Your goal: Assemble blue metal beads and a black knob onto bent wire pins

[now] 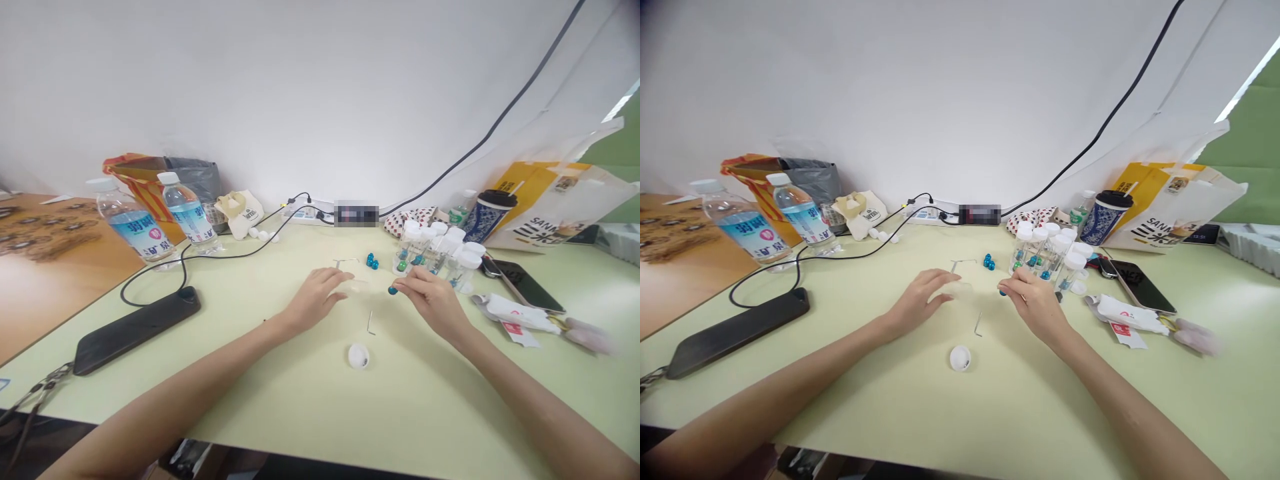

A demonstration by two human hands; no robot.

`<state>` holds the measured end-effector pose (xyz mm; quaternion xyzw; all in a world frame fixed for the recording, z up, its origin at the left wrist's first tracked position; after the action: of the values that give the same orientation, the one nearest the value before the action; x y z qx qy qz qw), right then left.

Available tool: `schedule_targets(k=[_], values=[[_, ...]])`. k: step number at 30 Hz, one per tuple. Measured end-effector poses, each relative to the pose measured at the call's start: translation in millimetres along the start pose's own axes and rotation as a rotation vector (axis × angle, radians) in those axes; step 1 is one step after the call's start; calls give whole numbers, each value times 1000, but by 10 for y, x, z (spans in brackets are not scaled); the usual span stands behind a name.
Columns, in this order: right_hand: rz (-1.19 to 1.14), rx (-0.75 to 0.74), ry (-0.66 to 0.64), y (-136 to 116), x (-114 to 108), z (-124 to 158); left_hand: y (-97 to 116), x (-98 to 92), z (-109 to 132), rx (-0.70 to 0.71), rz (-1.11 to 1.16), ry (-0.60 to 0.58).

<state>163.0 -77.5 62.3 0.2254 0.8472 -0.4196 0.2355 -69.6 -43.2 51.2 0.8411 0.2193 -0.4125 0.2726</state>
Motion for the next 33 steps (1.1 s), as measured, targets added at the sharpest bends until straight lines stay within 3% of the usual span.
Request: schedule_targets(k=[4, 9, 16, 24, 33], values=[[-181, 140, 67, 30, -86, 5, 166, 66, 25, 10, -118, -145], [-470, 306, 158, 124, -107, 9, 47, 50, -1, -95, -172, -167], [-733, 430, 218, 194, 56, 49, 64, 124, 36, -33, -184, -190], [-870, 487, 169, 98, 292, 135, 222, 137, 88, 99, -173, -183], [-797, 413, 63, -61, 405, 182, 301, 146, 129, 120, -186, -245]])
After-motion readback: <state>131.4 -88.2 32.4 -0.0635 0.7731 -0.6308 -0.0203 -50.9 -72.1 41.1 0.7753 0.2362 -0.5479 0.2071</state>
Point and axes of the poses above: each hand's wrist, its own z-axis away from the middle knuckle, its own x-axis out of the palm, y = z × x, the point moved 4 cm from there along -z, towards the middle knuckle, and after that the axes turned 8 degrees about -z, right-handed, at the moved point
